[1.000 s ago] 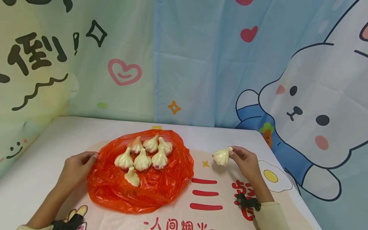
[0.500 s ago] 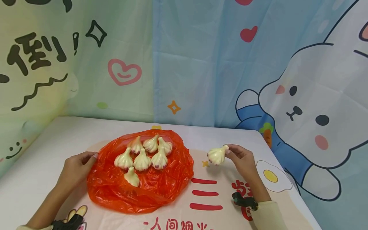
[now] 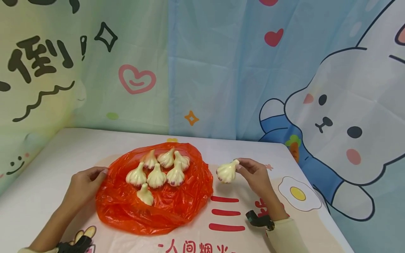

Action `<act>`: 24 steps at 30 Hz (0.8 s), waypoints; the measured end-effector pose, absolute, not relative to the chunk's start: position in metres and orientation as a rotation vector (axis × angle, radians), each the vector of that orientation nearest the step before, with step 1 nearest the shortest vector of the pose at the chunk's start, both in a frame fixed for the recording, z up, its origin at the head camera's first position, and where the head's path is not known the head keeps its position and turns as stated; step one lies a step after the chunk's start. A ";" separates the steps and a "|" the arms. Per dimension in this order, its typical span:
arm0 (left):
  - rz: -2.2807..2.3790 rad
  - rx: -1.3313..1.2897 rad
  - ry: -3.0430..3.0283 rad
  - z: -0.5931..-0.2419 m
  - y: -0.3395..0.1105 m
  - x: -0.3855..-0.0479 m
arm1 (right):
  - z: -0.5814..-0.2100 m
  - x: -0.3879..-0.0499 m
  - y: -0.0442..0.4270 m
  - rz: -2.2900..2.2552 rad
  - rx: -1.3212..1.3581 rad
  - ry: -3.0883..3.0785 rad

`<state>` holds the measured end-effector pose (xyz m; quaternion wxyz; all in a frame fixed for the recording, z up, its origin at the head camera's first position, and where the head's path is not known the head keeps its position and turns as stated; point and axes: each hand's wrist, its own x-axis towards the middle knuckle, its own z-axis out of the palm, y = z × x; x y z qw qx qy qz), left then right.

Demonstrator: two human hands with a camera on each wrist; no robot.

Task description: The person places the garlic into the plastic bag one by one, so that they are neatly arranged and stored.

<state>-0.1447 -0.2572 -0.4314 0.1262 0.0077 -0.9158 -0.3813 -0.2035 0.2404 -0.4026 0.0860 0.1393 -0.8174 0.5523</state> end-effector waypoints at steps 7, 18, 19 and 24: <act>-1.115 0.021 -2.664 -0.431 -0.257 -0.145 | -0.394 -0.203 0.223 1.668 0.469 -2.449; -1.121 0.007 -2.645 -0.432 -0.258 -0.145 | -0.386 -0.200 0.203 1.696 0.584 -2.419; -1.121 0.007 -2.646 -0.432 -0.258 -0.145 | -0.386 -0.200 0.201 1.699 0.595 -2.418; -1.130 0.000 -2.653 -0.432 -0.257 -0.145 | -0.383 -0.196 0.189 1.716 0.665 -2.412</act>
